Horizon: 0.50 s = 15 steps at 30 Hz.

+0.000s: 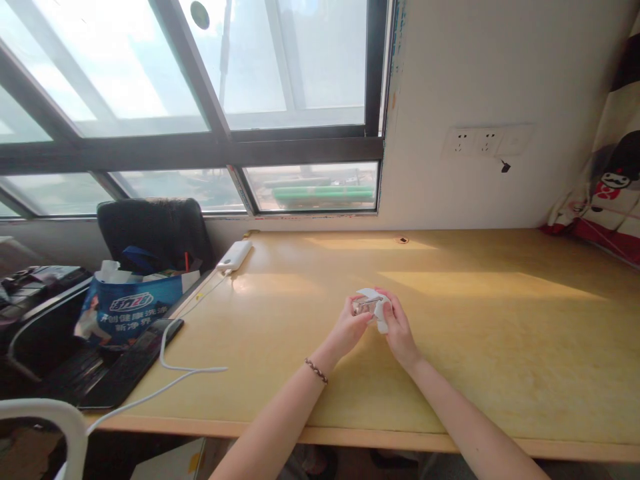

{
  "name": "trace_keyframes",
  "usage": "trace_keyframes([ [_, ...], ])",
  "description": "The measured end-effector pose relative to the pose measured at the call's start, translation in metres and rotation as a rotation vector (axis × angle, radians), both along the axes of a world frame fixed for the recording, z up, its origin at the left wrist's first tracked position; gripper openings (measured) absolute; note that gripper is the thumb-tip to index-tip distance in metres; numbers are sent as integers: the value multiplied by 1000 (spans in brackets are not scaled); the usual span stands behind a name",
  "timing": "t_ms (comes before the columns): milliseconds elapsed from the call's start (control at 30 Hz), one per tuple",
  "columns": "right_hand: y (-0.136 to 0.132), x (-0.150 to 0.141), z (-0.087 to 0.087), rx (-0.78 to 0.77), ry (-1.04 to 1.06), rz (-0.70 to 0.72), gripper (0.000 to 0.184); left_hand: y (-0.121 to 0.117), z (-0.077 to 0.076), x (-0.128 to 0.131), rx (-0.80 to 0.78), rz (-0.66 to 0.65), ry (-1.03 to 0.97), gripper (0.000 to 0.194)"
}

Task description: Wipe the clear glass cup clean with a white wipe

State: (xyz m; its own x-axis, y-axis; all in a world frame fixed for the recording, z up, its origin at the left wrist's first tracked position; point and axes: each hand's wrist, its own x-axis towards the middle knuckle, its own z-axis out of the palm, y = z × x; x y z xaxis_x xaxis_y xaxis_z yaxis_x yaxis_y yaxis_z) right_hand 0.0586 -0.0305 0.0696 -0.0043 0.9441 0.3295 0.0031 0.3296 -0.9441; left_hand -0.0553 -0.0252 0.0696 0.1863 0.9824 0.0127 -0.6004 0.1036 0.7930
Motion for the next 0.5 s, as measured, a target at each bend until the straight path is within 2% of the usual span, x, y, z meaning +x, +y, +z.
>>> trace_keyframes([
  [133,0,0,4,-29,143,35,32,4,0,-6,40,-56,-5,44],
  [267,5,1,0,-64,183,50,38,8,1,-9,18,-56,-60,37],
  [400,3,0,-4,-15,69,107,53,7,1,-9,-55,-107,-157,35],
  [500,-2,-2,-5,98,-80,88,60,6,-5,-11,-100,-197,-161,51],
])
